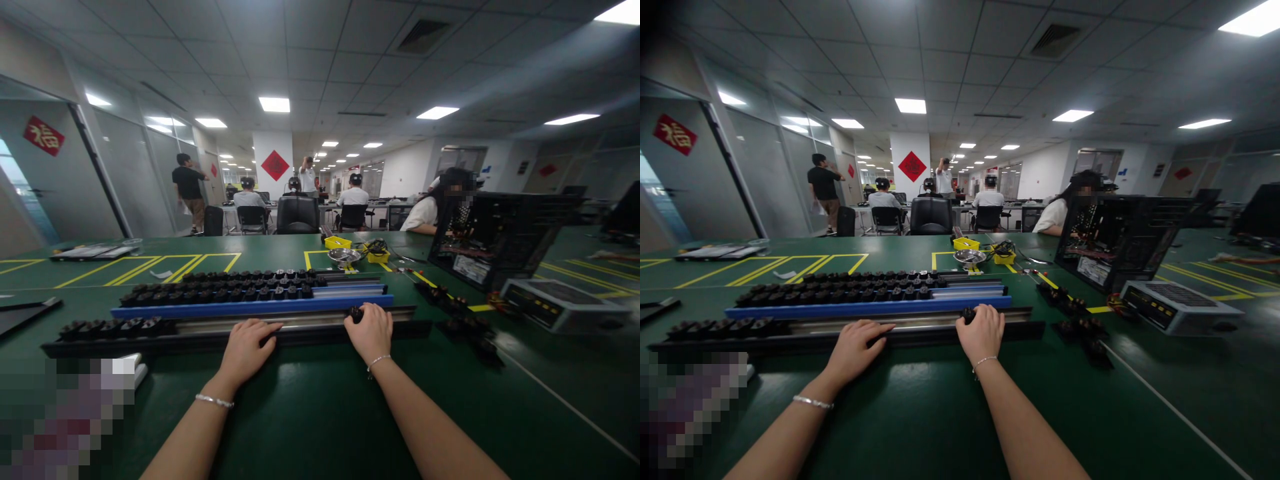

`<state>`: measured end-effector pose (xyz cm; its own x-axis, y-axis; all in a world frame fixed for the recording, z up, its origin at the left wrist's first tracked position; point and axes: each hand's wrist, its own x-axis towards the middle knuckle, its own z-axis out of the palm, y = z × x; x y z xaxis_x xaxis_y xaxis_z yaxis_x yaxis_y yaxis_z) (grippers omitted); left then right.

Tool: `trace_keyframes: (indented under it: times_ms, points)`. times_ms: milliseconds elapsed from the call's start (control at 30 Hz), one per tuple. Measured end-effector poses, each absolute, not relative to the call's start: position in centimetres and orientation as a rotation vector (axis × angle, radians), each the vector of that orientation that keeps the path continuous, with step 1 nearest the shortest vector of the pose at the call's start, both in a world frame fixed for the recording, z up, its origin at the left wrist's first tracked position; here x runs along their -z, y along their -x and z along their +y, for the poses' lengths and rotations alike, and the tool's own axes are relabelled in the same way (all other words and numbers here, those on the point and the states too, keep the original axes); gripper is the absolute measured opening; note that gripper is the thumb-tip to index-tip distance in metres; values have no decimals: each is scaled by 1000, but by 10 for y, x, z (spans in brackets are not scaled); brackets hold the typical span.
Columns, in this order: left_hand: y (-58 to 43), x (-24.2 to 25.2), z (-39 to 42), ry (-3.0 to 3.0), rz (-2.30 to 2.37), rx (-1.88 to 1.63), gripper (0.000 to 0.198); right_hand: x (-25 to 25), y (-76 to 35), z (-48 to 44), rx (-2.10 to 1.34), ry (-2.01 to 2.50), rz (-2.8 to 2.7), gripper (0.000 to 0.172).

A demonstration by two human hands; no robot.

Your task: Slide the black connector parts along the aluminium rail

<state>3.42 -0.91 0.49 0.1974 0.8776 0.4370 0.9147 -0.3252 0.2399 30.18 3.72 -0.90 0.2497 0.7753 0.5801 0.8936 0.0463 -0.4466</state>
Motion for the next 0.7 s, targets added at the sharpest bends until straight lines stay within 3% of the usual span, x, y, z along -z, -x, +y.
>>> trace_keyframes:
  times_ms: [700]
  points:
    - [-35, -6, -9, 2370, -1772, 791, 32, 5, -303, 36, 195, 1776, -1488, 37]
